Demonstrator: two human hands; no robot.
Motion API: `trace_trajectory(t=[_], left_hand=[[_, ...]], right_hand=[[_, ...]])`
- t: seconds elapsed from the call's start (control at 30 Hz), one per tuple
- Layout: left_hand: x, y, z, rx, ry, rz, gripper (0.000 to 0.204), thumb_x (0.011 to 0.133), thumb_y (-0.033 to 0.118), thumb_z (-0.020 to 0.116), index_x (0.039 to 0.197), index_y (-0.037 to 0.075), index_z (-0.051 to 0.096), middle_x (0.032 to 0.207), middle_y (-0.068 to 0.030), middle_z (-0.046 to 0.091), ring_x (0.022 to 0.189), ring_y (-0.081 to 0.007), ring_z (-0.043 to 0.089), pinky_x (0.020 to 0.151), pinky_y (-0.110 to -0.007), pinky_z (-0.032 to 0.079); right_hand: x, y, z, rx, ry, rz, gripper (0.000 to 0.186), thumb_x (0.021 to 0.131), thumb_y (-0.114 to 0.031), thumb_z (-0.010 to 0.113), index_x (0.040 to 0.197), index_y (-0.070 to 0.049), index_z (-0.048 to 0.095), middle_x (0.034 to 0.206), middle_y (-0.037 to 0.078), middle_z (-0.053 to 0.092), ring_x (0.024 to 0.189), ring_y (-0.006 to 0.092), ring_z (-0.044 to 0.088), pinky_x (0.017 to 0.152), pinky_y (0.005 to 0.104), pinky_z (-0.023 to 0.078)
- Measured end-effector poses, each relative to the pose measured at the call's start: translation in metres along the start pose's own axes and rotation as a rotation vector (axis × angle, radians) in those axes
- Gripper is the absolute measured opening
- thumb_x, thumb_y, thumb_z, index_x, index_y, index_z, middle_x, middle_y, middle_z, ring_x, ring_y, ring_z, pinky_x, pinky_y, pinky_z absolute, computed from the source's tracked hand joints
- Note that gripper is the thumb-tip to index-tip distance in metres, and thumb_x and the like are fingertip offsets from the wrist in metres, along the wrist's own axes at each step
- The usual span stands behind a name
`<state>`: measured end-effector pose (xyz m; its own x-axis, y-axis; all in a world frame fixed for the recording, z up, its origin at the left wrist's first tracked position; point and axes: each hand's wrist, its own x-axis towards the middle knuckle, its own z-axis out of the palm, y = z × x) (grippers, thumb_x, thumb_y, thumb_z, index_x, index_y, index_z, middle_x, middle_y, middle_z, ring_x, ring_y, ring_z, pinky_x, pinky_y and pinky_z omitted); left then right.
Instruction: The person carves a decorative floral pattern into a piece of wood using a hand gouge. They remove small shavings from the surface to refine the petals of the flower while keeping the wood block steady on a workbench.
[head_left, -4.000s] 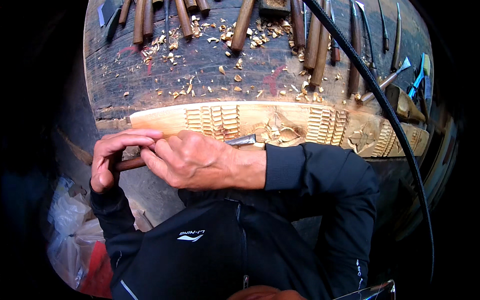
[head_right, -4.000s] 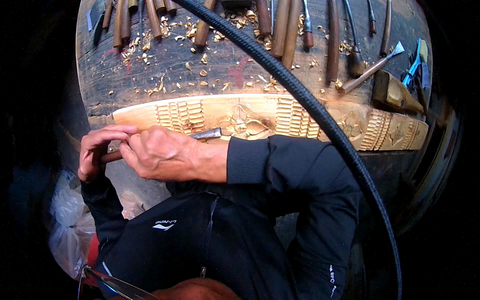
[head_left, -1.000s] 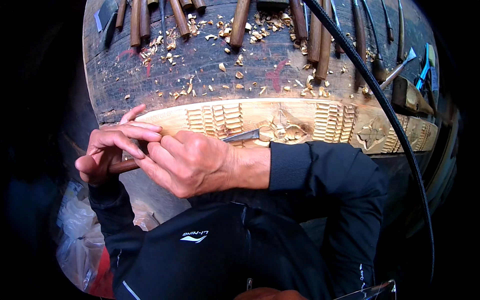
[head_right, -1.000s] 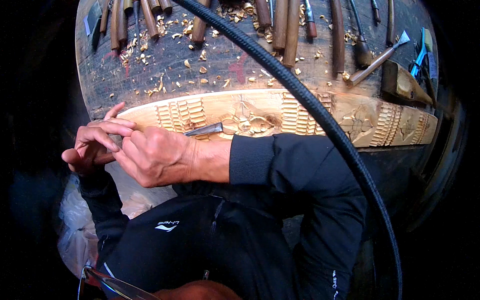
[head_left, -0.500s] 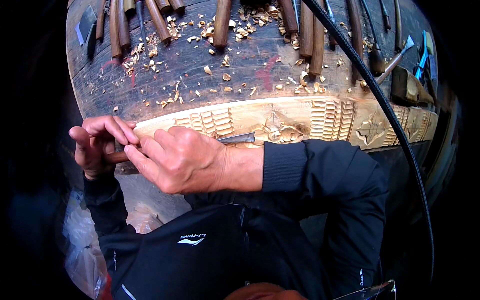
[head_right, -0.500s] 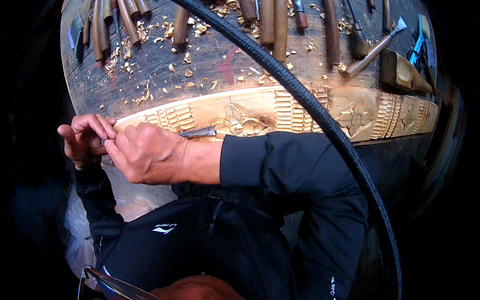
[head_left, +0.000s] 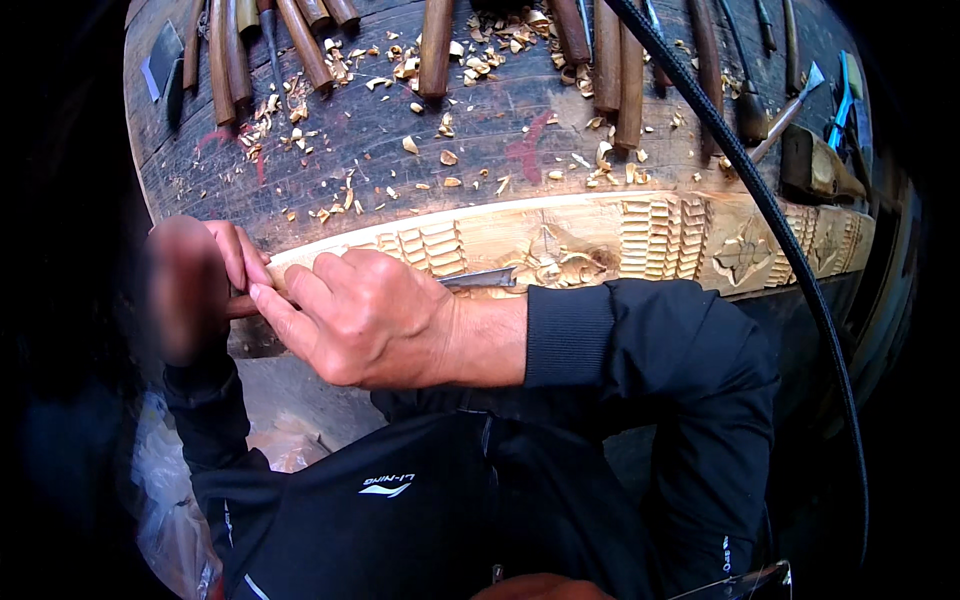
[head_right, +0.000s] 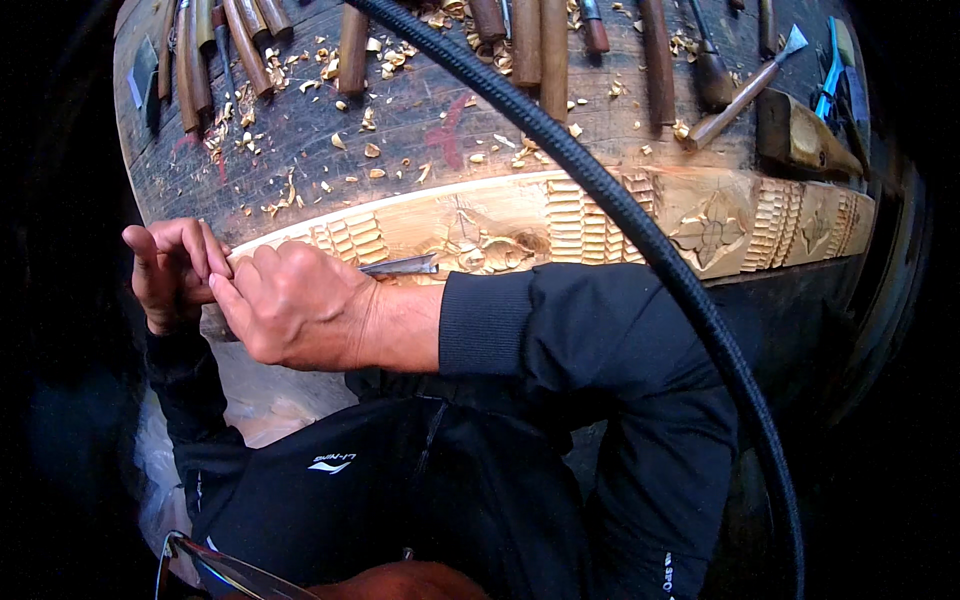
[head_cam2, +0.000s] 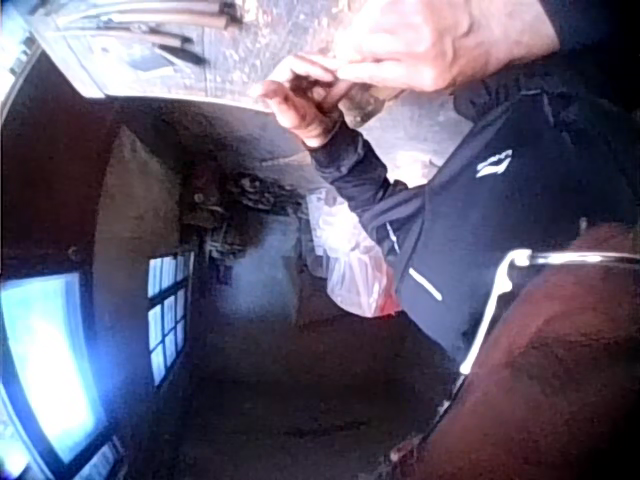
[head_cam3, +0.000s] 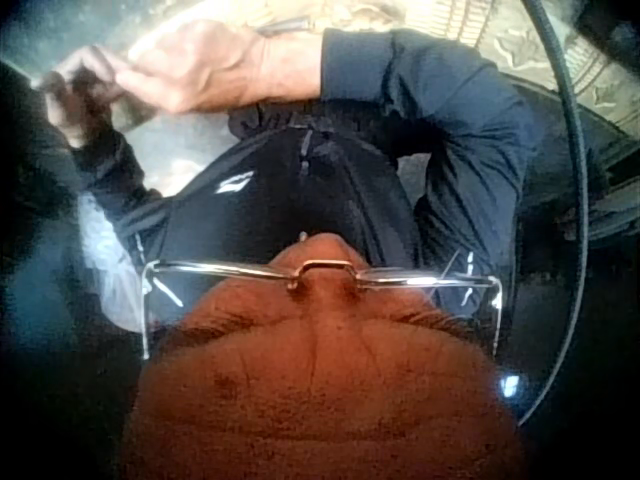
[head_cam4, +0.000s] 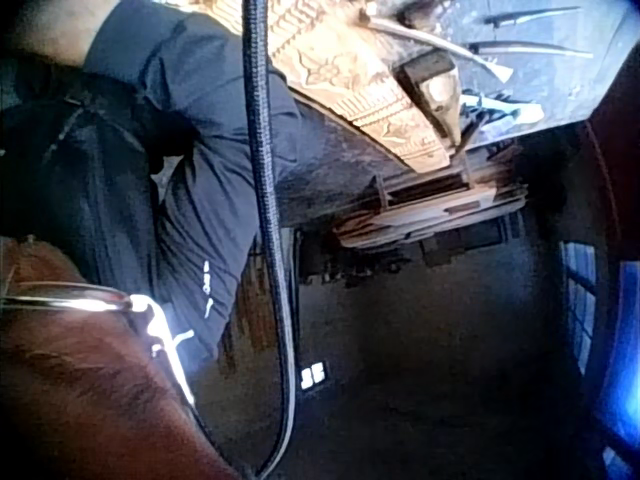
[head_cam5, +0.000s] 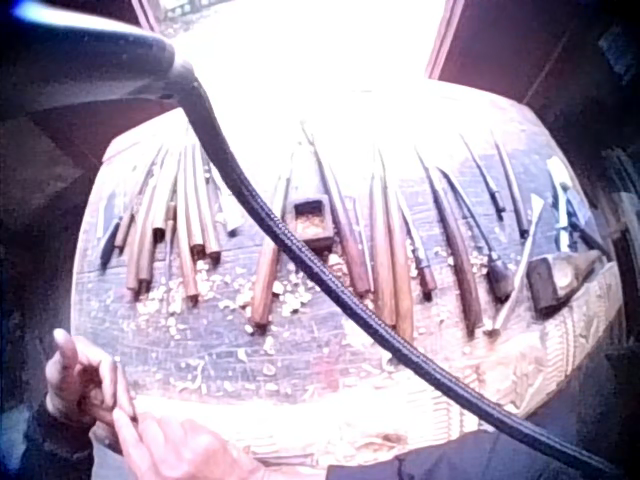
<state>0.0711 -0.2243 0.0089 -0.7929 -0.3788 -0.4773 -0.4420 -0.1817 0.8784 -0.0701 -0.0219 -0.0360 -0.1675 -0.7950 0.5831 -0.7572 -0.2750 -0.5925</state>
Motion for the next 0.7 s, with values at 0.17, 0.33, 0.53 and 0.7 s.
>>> trace_trajectory(t=[0.17,0.33,0.53,0.7], left_hand=[[0.001,0.001,-0.01,-0.018,-0.043,-0.123,0.087,0.11,0.079,0.032,0.075,0.003,0.057,0.078,-0.0163,0.066,0.07,-0.0221,0.063,0.061,-0.028,0.052],[0.0,0.002,-0.002,0.05,0.031,-0.07,0.087,0.112,0.076,0.029,0.069,0.005,0.053,0.071,-0.0148,0.063,0.066,-0.0197,0.06,0.061,-0.029,0.051],[0.005,-0.004,0.001,-0.003,0.021,-0.032,0.08,0.118,0.066,0.026,0.068,0.008,0.049,0.066,-0.0103,0.057,0.063,-0.0183,0.055,0.069,-0.029,0.047],[0.004,0.005,0.01,0.013,0.034,-0.131,0.077,0.12,0.062,0.026,0.068,0.008,0.047,0.068,-0.0113,0.059,0.062,-0.0174,0.052,0.064,-0.03,0.044]], right_hand=[[0.001,0.0,0.0,-0.001,0.021,0.024,0.04,0.087,-0.012,0.074,0.12,0.01,0.076,0.08,0.008,0.063,0.066,0.0194,0.064,0.053,0.0339,0.05],[0.001,0.001,-0.001,-0.001,0.02,0.02,0.041,0.087,-0.014,0.076,0.121,0.009,0.076,0.081,0.008,0.063,0.065,0.0195,0.064,0.054,0.0334,0.05],[0.001,0.002,-0.011,0.006,-0.013,0.012,0.046,0.082,-0.014,0.076,0.123,0.008,0.076,0.089,0.01,0.067,0.067,0.0196,0.065,0.056,0.0328,0.052],[0.0,0.002,-0.013,0.0,-0.017,0.0,0.048,0.082,-0.013,0.075,0.125,0.007,0.076,0.1,0.015,0.073,0.071,0.0197,0.067,0.058,0.0318,0.054]])
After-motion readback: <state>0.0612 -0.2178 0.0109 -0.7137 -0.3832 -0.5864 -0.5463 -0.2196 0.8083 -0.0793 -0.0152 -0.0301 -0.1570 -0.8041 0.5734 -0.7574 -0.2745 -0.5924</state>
